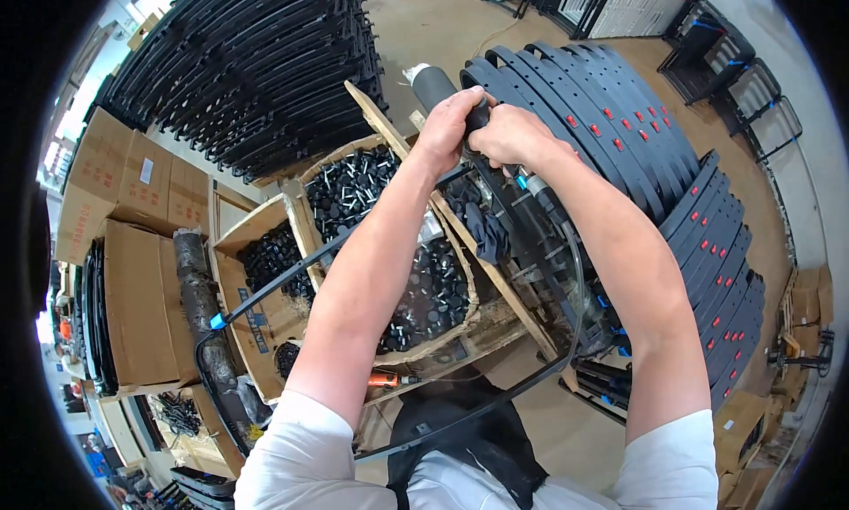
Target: Assemble a product part by installing internal components and securing the casing with screws using an electric screwdriver.
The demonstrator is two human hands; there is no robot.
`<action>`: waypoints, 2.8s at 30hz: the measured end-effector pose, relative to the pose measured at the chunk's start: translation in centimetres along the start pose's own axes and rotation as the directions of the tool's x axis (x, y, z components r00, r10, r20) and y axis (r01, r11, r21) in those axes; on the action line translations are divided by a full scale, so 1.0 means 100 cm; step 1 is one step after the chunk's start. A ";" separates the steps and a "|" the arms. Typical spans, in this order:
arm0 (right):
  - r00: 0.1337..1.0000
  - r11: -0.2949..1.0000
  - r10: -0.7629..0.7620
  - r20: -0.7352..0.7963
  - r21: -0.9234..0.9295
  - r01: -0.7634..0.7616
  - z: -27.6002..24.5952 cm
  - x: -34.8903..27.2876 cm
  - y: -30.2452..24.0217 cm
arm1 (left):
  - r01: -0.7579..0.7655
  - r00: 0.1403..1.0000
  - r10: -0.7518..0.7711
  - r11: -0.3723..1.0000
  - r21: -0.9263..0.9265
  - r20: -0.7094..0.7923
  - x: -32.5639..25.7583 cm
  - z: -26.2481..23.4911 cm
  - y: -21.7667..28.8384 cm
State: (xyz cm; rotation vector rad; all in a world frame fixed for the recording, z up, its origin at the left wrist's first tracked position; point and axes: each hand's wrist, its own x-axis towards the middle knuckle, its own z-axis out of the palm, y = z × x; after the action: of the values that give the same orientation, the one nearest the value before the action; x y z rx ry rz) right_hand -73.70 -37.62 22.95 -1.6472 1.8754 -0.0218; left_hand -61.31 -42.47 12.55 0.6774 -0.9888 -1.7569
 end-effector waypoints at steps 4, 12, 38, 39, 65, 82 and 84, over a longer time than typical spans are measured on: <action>0.998 0.998 -0.035 0.054 0.046 0.032 0.004 0.026 0.006 | 0.025 0.999 -0.026 1.000 -0.009 -0.035 0.010 -0.016 -0.011; 0.995 0.997 -0.078 0.070 0.020 0.077 -0.008 0.034 0.008 | -0.080 0.995 0.084 0.993 0.084 -0.049 0.016 -0.005 -0.005; 0.971 0.975 -0.174 0.166 0.168 0.146 0.020 0.069 0.016 | -0.162 0.979 0.166 0.986 0.040 -0.122 0.012 -0.022 -0.027; 0.974 0.974 -0.153 0.164 0.194 0.120 0.021 0.069 0.017 | -0.190 0.974 0.195 0.980 0.054 -0.112 0.013 -0.020 -0.025; 0.907 0.911 -0.349 0.237 -0.141 0.387 0.190 -0.075 -0.238 | -0.145 0.898 0.197 0.977 0.158 -0.394 -0.266 -0.194 0.124; 0.926 0.918 -0.296 0.234 -0.197 0.343 0.220 -0.096 -0.271 | -0.142 0.901 0.196 0.976 0.164 -0.387 -0.293 -0.230 0.120; 0.925 0.913 -0.289 0.247 -0.220 0.344 0.218 -0.100 -0.274 | -0.142 0.901 0.201 0.974 0.176 -0.385 -0.294 -0.231 0.119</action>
State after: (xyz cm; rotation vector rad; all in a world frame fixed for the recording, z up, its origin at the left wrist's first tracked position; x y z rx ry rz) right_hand -39.20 -26.21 21.15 -2.0360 1.4824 0.2639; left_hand -26.27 -24.90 11.09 0.9682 -0.8632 -1.3287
